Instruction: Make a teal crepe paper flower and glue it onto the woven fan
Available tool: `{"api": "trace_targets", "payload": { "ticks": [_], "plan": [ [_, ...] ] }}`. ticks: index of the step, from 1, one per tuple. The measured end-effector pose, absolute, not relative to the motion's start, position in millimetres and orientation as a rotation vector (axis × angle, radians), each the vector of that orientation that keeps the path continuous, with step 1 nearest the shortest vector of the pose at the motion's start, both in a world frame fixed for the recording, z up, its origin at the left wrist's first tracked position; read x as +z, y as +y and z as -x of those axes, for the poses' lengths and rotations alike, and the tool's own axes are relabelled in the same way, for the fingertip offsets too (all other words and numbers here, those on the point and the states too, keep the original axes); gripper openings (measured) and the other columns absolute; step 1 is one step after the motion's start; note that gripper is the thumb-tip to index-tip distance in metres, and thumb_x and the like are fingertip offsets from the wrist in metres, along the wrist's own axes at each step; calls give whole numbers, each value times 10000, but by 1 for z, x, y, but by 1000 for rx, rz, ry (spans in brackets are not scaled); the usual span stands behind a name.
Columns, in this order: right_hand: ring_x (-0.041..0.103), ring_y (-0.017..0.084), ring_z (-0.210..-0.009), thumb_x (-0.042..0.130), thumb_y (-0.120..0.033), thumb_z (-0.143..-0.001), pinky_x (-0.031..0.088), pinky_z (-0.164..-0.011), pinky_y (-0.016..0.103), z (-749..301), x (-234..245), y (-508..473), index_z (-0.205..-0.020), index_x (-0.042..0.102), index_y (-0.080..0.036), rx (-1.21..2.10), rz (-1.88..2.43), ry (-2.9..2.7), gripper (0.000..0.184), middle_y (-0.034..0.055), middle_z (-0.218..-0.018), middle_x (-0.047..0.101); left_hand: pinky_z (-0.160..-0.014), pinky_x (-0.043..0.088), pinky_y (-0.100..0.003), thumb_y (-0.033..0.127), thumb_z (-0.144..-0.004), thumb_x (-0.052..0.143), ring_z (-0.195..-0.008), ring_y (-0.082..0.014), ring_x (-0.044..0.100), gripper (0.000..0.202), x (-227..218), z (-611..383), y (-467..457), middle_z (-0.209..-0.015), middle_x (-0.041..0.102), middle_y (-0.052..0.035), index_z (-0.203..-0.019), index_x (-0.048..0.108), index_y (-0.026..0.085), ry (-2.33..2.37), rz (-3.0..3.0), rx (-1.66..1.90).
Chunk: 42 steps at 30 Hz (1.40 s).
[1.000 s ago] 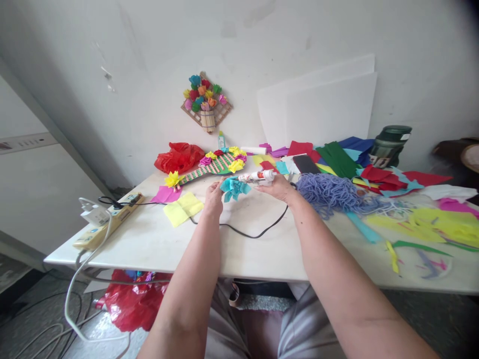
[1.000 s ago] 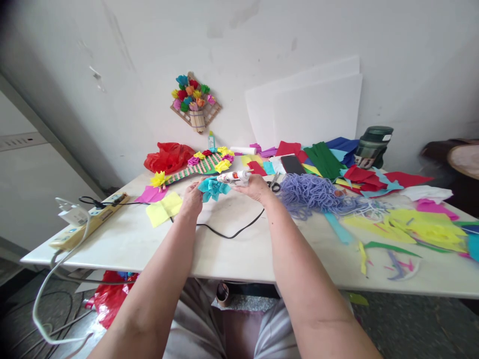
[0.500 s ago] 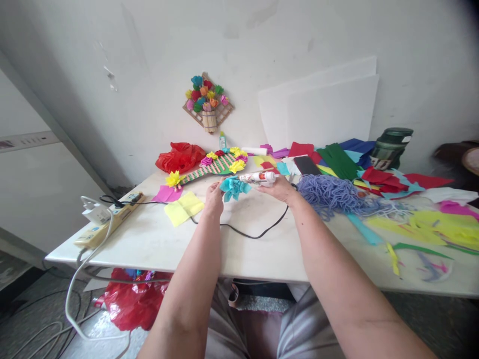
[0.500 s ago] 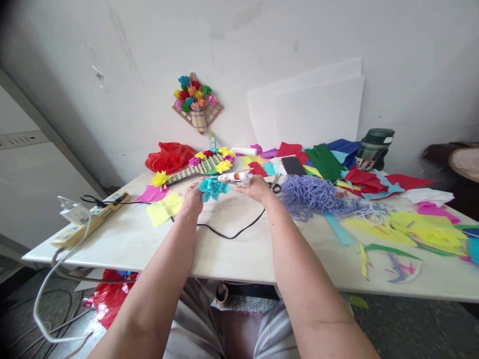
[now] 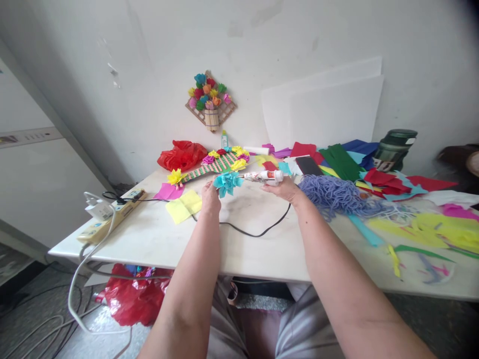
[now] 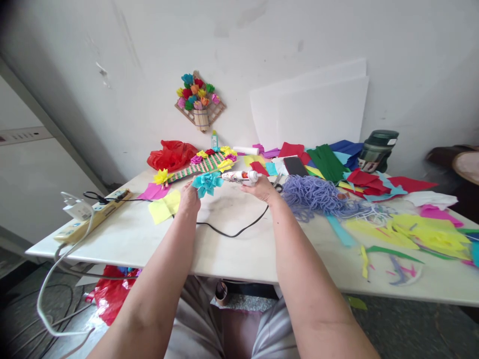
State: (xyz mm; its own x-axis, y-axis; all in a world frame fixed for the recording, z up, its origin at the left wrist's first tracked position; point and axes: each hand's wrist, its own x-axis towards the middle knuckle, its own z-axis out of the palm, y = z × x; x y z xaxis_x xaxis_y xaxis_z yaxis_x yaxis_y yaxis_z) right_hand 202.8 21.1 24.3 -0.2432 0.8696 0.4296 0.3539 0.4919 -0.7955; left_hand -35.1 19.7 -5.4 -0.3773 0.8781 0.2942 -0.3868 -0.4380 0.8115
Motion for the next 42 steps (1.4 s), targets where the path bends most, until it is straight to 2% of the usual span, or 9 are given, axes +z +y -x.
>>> {"api": "trace_targets", "payload": {
  "ticks": [5,9,15,19,26,30,33,38,42],
  "plan": [
    [662,216,-821,736,-278,-626,498,-737,302,-207,20,25,-855,707,-171,584,1183,-1908,254,43,-852,727,-504,371,-213,317,-628,734,-521,-85,506,214,-5,39,20,-581,586,11,-600,601,152,806,-825,2041],
    [663,241,-845,743,-341,-648,490,-732,310,-205,20,22,-954,710,-197,342,1386,-2081,341,41,-905,734,-515,379,-207,303,-623,741,-537,-85,522,208,-4,40,20,-595,595,13,-612,599,151,792,-793,2061],
    [643,254,-1024,606,-252,-766,477,-819,304,-193,19,14,-1215,632,-256,204,1564,-2315,450,56,-1158,694,-507,388,-223,392,-637,743,-555,-113,551,257,-3,36,20,-603,623,-12,-659,651,153,771,-935,1968],
    [597,259,-1119,545,-250,-842,455,-895,309,-184,12,18,-1304,573,-221,186,1534,-2443,463,99,-1274,624,-564,434,-241,438,-644,751,-596,-133,595,300,-5,33,20,-618,644,-21,-706,681,154,763,-1028,1884],
    [588,256,-1074,545,-258,-857,440,-869,319,-177,7,15,-1305,582,-261,24,1576,-2513,450,109,-1174,640,-621,470,-260,442,-649,760,-710,-178,654,314,-8,32,21,-670,680,-46,-767,714,155,760,-1101,1789],
    [536,285,-1077,580,-296,-816,384,-908,381,-178,13,9,-1082,718,-226,-193,1468,-2412,308,110,-1076,654,-620,477,-269,459,-649,756,-714,-187,660,342,-8,32,21,-687,689,-53,-805,723,156,775,-1128,1758],
    [519,269,-1011,559,-278,-819,363,-872,382,-179,20,7,-968,732,-183,-347,1341,-2209,247,108,-990,657,-631,482,-276,464,-654,752,-699,-186,657,361,-7,31,19,-689,694,-55,-834,729,151,793,-1154,1714],
    [492,270,-993,535,-323,-857,326,-863,398,-177,29,7,-1112,667,-173,-476,1124,-2020,324,123,-1111,624,-692,489,-289,461,-669,753,-730,-192,662,389,-6,29,15,-719,707,-67,-879,736,134,779,-1226,1599],
    [534,267,-993,536,-309,-873,353,-869,385,-175,30,7,-1154,662,-173,-385,1111,-2087,336,124,-1073,669,-721,488,-297,482,-673,749,-775,-207,671,431,-4,27,11,-753,715,-82,-922,739,130,781,-1295,1488]
  ]
}}
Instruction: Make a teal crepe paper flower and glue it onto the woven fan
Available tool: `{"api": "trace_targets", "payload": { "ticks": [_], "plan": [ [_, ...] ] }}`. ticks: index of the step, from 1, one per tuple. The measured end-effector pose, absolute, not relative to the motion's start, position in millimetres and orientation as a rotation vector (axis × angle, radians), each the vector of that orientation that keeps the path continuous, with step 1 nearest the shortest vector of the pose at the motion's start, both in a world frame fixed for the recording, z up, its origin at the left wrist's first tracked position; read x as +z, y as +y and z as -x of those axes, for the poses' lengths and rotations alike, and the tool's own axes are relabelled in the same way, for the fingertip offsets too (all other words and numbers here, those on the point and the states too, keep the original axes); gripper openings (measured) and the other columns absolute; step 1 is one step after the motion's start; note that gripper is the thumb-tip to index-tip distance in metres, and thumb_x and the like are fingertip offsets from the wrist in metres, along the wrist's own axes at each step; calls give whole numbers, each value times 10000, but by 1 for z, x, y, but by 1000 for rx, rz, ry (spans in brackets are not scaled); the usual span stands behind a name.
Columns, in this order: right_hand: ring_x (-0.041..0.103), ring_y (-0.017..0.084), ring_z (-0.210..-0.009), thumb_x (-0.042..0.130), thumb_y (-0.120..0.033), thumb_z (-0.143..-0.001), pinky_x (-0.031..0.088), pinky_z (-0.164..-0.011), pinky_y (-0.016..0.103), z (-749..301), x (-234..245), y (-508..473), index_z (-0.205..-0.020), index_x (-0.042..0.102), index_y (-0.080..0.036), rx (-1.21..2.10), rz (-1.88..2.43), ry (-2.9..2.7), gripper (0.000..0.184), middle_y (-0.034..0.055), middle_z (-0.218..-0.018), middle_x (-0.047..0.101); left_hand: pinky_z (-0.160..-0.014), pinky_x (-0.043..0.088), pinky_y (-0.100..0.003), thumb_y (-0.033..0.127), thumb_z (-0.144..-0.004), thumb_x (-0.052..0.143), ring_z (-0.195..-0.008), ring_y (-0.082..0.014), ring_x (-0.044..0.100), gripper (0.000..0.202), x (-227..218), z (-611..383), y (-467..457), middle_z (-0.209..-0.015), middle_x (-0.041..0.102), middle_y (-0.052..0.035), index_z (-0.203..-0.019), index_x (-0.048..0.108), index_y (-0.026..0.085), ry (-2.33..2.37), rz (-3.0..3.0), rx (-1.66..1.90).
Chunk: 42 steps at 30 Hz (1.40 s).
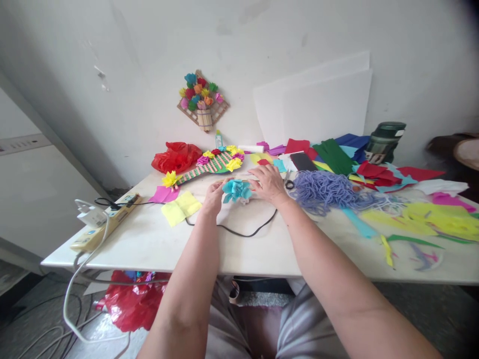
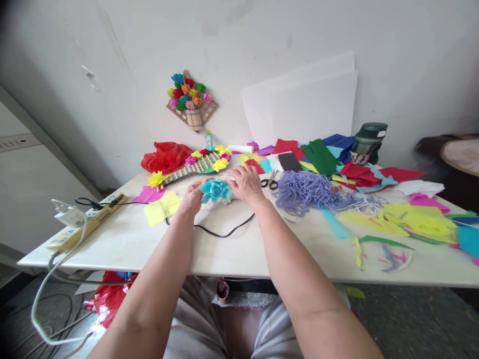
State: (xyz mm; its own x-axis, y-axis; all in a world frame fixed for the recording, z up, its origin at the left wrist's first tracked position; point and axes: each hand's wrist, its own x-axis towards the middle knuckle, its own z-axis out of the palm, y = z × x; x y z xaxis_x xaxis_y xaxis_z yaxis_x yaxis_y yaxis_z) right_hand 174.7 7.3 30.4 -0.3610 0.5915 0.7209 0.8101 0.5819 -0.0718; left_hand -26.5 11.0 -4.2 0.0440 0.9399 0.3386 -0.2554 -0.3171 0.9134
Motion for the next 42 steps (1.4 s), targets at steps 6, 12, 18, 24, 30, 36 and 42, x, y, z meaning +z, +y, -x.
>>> {"api": "trace_targets", "payload": {
  "ticks": [6,12,18,24,30,36,42],
  "plan": [
    [653,185,-849,524,-363,-898,453,-753,280,-173,28,6,-1141,686,-240,20,1219,-2149,317,47,-963,746,-692,493,-295,483,-698,722,-803,-221,668,426,-2,24,5,-771,719,-86,-945,741,136,764,-1420,1340],
    [685,176,-905,580,-325,-871,494,-758,251,-173,26,7,-1009,748,-264,212,1144,-2147,227,21,-992,754,-655,493,-287,488,-700,726,-747,-210,664,418,1,22,0,-729,706,-81,-918,745,132,778,-1391,1306],
    [691,183,-943,610,-312,-855,513,-791,263,-173,23,13,-998,754,-264,207,1132,-2135,209,28,-1001,751,-598,479,-274,518,-698,725,-680,-193,649,469,2,22,0,-689,693,-72,-958,737,128,799,-1338,1291],
    [686,181,-975,615,-295,-851,511,-828,257,-174,21,16,-983,760,-255,193,1089,-2111,199,32,-1008,750,-563,452,-240,510,-691,733,-604,-139,603,444,4,20,-3,-657,666,-43,-940,736,143,805,-1306,1299],
    [692,180,-949,632,-279,-840,516,-827,270,-171,20,18,-969,762,-255,174,1066,-2118,185,27,-992,753,-535,441,-236,552,-670,715,-633,-147,614,522,6,19,-5,-745,671,-55,-991,707,141,792,-1188,1322],
    [682,182,-995,617,-268,-849,513,-854,270,-170,22,15,-995,757,-283,170,1079,-2110,202,17,-1024,745,-588,460,-256,439,-574,802,-706,-175,636,607,8,21,-10,-816,669,-50,-1089,651,155,725,-1190,1287],
    [685,189,-983,592,-286,-865,514,-834,274,-171,26,11,-1014,752,-281,109,1154,-2107,219,20,-1043,740,-652,486,-281,200,-511,833,-754,-182,636,717,7,17,-14,-877,666,-41,-1174,563,178,780,-1282,1271]
  ]
}}
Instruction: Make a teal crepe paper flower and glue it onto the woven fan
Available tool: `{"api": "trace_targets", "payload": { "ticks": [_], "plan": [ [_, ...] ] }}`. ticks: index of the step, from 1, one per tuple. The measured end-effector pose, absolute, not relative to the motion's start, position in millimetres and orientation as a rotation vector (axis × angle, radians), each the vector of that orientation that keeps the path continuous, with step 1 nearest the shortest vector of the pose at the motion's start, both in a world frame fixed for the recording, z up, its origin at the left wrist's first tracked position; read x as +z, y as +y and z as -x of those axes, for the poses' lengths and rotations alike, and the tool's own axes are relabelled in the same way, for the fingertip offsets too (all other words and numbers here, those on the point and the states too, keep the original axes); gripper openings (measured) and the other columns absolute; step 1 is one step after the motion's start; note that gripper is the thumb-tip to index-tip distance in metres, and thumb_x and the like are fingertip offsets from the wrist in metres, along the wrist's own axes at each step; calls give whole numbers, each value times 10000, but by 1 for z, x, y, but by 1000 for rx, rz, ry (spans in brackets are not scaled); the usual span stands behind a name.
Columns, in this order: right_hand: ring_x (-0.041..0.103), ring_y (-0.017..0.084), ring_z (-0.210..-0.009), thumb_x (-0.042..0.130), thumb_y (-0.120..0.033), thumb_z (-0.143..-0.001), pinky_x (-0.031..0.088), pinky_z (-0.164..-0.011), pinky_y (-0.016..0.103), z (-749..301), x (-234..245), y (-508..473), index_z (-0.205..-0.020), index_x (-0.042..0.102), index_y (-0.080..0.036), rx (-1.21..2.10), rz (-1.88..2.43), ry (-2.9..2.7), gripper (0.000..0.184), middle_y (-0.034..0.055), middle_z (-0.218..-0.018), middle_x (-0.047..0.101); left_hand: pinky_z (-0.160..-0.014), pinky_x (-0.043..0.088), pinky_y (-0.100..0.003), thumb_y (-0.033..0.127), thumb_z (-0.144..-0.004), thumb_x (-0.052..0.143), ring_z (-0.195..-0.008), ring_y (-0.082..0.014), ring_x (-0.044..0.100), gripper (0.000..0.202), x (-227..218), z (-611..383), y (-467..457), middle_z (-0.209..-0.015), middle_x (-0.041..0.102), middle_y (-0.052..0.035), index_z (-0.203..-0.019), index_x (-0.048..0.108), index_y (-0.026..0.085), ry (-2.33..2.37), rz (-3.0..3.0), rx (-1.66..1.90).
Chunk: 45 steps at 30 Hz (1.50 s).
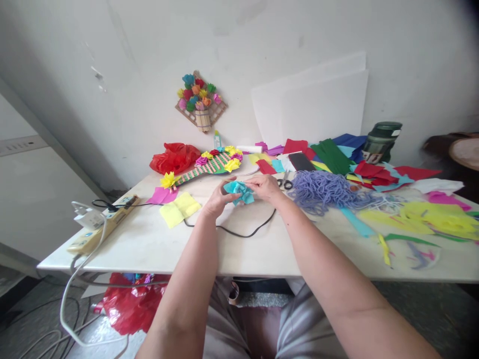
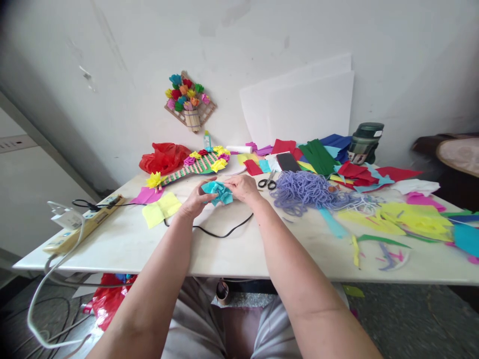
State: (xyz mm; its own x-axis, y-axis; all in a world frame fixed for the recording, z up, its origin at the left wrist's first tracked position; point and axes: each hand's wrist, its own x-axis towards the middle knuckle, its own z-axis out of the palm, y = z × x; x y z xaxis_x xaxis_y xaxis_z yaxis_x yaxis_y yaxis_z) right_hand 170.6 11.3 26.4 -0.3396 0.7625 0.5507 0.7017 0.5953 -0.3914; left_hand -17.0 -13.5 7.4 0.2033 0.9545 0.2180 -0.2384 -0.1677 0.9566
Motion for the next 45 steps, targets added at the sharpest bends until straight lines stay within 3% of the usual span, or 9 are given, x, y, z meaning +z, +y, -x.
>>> {"api": "trace_targets", "payload": {
  "ticks": [18,24,30,39,45],
  "plan": [
    [682,186,-887,583,-324,-866,454,-748,252,-163,29,2,-961,763,-264,-13,1237,-2031,212,26,-973,757,-523,428,-240,180,-482,798,-615,-133,587,499,1,6,-6,-738,637,10,-956,641,181,803,-1145,1465],
    [682,207,-869,597,-347,-857,435,-733,262,-161,32,-1,-1049,712,-222,-57,1309,-2003,257,47,-890,760,-539,454,-242,177,-443,803,-624,-128,586,519,3,6,-7,-735,630,11,-930,625,174,775,-1080,1490],
    [665,197,-800,572,-376,-866,393,-678,259,-162,31,-1,-917,714,-224,-104,1320,-2015,215,39,-829,748,-637,502,-292,215,-462,827,-679,-142,612,521,3,9,-6,-786,650,2,-935,611,179,722,-1080,1509],
    [643,181,-722,597,-334,-835,362,-618,257,-165,29,3,-808,728,-221,-172,1273,-1963,176,38,-760,736,-621,526,-269,181,-458,812,-637,-131,614,404,9,13,-9,-722,652,4,-816,627,155,673,-1015,1596],
    [635,171,-699,645,-270,-792,372,-602,259,-170,30,4,-742,725,-221,-153,1165,-1946,107,29,-763,736,-657,536,-284,162,-455,815,-651,-136,632,411,8,16,-7,-738,671,5,-829,645,164,642,-993,1636]
  ]
}}
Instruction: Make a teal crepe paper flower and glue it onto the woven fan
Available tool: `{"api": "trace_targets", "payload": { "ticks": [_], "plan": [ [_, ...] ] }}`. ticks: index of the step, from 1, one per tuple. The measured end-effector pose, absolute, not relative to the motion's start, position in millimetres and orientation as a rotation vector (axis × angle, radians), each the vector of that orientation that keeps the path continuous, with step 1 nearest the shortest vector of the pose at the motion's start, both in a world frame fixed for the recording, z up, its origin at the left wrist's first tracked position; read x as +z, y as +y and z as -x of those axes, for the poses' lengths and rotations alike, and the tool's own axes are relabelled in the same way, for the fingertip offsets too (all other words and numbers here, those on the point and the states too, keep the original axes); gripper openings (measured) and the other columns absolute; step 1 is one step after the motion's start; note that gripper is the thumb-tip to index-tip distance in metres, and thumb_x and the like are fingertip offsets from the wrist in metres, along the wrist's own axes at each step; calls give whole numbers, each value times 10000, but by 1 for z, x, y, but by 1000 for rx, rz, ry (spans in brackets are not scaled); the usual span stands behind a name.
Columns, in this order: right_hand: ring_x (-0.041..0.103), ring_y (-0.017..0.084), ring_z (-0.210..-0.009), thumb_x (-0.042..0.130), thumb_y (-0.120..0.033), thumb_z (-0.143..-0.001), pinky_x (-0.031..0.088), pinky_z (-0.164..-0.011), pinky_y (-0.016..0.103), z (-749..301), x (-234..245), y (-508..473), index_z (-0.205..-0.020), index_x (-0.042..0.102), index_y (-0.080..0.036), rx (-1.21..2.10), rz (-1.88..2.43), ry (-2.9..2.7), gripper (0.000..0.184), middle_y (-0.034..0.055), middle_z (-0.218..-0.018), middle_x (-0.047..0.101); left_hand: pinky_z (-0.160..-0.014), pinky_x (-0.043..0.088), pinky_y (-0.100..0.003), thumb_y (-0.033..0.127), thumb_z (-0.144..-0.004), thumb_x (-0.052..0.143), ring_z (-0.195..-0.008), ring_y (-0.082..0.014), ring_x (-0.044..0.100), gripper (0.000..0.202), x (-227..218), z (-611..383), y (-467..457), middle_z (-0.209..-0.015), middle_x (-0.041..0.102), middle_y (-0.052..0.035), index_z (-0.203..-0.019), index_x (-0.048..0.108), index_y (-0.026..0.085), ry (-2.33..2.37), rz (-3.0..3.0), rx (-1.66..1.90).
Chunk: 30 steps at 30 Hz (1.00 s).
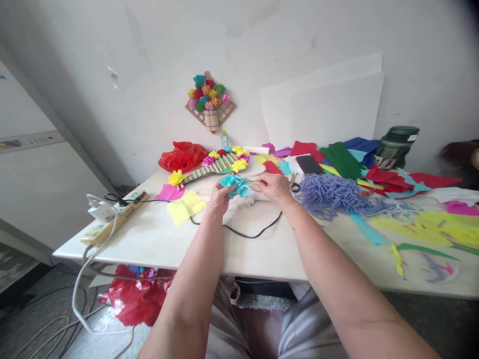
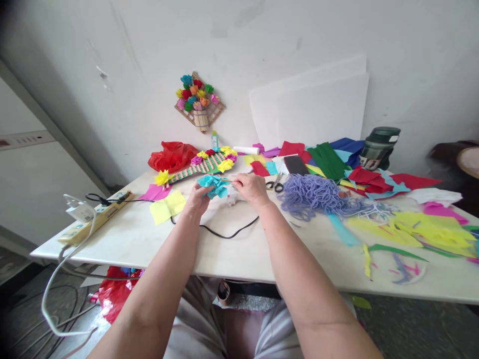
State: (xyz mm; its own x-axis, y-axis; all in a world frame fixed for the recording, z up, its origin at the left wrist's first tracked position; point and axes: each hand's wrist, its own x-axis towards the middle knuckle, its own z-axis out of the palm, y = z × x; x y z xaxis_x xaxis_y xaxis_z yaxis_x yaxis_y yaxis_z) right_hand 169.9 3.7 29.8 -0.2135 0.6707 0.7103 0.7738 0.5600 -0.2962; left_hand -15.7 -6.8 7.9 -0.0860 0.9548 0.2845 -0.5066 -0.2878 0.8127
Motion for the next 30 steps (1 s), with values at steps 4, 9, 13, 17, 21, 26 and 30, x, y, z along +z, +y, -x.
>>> {"api": "trace_targets", "payload": {
  "ticks": [4,9,13,17,21,26,30],
  "plan": [
    [622,162,-663,655,-252,-783,376,-594,260,-172,31,3,-712,717,-222,-151,1130,-1928,99,20,-722,725,-656,538,-279,149,-446,817,-652,-136,635,405,6,17,-5,-732,673,2,-814,648,158,629,-970,1648],
    [616,161,-649,672,-239,-771,372,-582,260,-171,30,3,-692,703,-212,-157,1117,-1907,90,22,-716,720,-678,542,-305,141,-473,806,-674,-150,642,389,5,18,-3,-745,673,-2,-820,633,158,611,-957,1660],
    [612,161,-653,676,-216,-765,369,-583,263,-170,29,3,-681,693,-202,-175,1117,-1890,87,27,-723,717,-759,550,-365,150,-483,808,-707,-166,651,380,6,19,-3,-773,679,-4,-815,626,168,598,-949,1688],
    [612,161,-656,673,-215,-764,371,-587,263,-171,29,4,-692,692,-205,-155,1107,-1890,76,27,-717,708,-795,553,-391,144,-470,809,-701,-160,649,409,7,20,-4,-803,692,-5,-835,628,176,587,-927,1697],
    [609,160,-642,689,-208,-746,369,-581,262,-172,30,5,-686,693,-203,-158,1121,-1880,60,25,-707,709,-795,559,-390,135,-467,801,-691,-150,646,407,8,20,-5,-807,695,-1,-833,629,178,584,-922,1703],
    [596,155,-623,679,-214,-750,364,-577,261,-174,30,6,-683,693,-206,-178,1106,-1890,69,20,-687,702,-785,565,-387,142,-475,796,-682,-150,645,380,8,19,-5,-772,688,6,-818,635,179,572,-939,1703],
    [592,156,-634,638,-219,-776,355,-575,262,-175,30,6,-689,689,-210,-217,1087,-1920,102,23,-701,698,-758,570,-374,147,-478,796,-696,-157,651,363,9,18,-6,-795,698,-5,-801,635,180,575,-946,1713]
  ]
}}
